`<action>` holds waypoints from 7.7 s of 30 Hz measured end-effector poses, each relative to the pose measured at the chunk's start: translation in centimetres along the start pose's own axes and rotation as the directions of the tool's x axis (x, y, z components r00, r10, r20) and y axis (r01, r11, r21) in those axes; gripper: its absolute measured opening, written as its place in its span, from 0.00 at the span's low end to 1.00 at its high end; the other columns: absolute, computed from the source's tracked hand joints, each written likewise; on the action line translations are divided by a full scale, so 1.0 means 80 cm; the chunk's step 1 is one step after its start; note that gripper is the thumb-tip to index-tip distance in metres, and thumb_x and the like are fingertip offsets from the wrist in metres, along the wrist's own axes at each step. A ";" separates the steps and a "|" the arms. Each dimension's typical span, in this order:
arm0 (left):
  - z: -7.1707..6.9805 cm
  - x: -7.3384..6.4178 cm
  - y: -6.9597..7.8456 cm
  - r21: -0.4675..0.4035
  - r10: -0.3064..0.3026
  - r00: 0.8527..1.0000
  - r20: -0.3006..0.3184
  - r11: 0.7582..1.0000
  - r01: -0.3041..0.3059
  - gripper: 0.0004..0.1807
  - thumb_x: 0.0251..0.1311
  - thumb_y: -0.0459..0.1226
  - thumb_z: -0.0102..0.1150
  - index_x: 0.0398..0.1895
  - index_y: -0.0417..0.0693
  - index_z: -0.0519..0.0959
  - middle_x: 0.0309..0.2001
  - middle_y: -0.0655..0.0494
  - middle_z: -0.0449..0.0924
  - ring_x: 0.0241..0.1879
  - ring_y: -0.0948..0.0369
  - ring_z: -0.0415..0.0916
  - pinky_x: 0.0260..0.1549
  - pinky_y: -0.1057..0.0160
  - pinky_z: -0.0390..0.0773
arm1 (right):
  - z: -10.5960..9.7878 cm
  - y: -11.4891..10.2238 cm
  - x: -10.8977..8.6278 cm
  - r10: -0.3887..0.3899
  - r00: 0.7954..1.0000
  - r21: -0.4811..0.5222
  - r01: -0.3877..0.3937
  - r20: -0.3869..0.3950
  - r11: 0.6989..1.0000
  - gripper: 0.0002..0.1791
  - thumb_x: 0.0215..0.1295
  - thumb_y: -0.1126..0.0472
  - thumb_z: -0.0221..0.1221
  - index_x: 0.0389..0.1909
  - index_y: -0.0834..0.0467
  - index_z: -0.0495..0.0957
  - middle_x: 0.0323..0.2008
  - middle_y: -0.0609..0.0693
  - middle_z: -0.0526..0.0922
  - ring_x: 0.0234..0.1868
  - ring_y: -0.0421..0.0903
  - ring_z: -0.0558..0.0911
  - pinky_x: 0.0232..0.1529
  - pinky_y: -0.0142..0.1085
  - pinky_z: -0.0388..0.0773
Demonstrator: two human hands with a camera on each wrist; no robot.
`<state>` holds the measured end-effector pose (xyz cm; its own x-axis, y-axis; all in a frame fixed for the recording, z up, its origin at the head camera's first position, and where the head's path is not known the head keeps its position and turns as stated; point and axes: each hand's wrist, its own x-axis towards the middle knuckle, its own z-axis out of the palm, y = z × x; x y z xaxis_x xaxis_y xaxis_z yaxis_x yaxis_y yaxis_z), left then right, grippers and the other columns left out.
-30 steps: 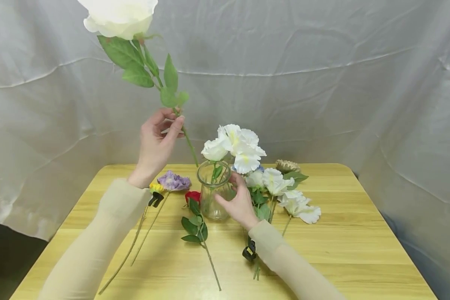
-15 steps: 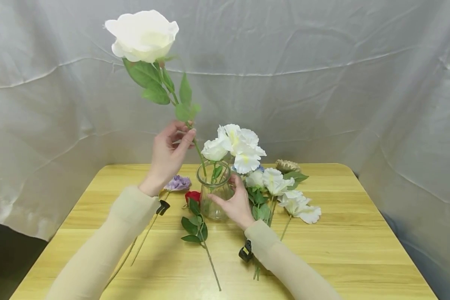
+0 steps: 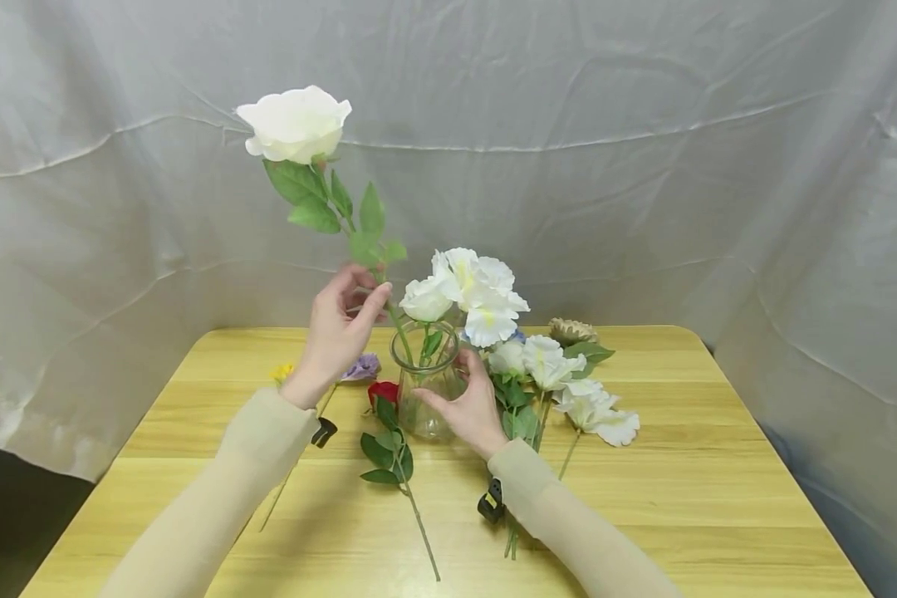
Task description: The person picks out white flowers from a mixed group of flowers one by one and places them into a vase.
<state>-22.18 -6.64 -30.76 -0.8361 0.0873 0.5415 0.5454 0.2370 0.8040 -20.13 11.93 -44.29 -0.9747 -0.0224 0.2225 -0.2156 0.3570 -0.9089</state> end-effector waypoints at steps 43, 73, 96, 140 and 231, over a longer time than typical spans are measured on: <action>0.013 -0.034 -0.045 0.384 -0.004 0.994 0.108 0.923 -0.038 0.06 0.70 0.37 0.58 0.39 0.43 0.77 0.37 0.47 0.86 0.36 0.51 0.81 0.38 0.54 0.79 | -0.003 0.007 0.001 -0.055 0.998 -0.031 0.055 0.009 0.998 0.42 0.55 0.51 0.75 0.66 0.60 0.64 0.58 0.61 0.76 0.62 0.61 0.76 0.67 0.56 0.73; 0.008 -0.044 -0.055 0.399 -0.124 0.984 0.130 0.915 0.063 0.17 0.70 0.44 0.59 0.54 0.44 0.82 0.49 0.47 0.82 0.52 0.49 0.79 0.51 0.49 0.81 | -0.002 0.007 0.002 -0.014 0.999 0.009 0.014 0.029 1.000 0.47 0.54 0.51 0.75 0.70 0.58 0.62 0.64 0.60 0.73 0.66 0.60 0.74 0.69 0.56 0.71; -0.001 -0.068 -0.063 0.371 -0.226 0.952 0.208 0.918 0.137 0.22 0.78 0.48 0.45 0.64 0.46 0.76 0.53 0.49 0.83 0.52 0.53 0.80 0.51 0.51 0.83 | -0.015 -0.001 -0.005 -0.023 0.997 -0.014 0.024 0.080 1.000 0.44 0.58 0.52 0.73 0.72 0.55 0.62 0.67 0.57 0.73 0.69 0.58 0.72 0.72 0.53 0.71; -0.008 -0.156 -0.082 0.539 -0.131 0.920 0.369 0.837 -0.097 0.21 0.74 0.43 0.52 0.66 0.48 0.75 0.59 0.52 0.81 0.59 0.52 0.80 0.61 0.50 0.79 | -0.136 0.034 -0.066 -0.040 0.974 -0.168 0.079 0.223 0.983 0.21 0.65 0.73 0.60 0.58 0.69 0.74 0.47 0.65 0.84 0.45 0.54 0.86 0.45 0.28 0.84; 0.089 -0.162 -0.058 0.409 -0.082 0.726 0.683 0.866 -0.287 0.24 0.72 0.40 0.54 0.69 0.52 0.71 0.66 0.58 0.77 0.65 0.61 0.76 0.69 0.59 0.73 | -0.202 0.087 -0.096 0.538 0.776 0.617 -0.609 0.331 0.499 0.05 0.76 0.63 0.53 0.48 0.56 0.69 0.37 0.48 0.88 0.39 0.37 0.86 0.44 0.23 0.83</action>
<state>-14.32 -1.98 -43.27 -0.6913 0.7047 0.1597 0.6888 0.5760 0.4402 -13.18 29.67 -46.62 -0.8915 -0.1343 -0.4326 0.4493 -0.3844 -0.8065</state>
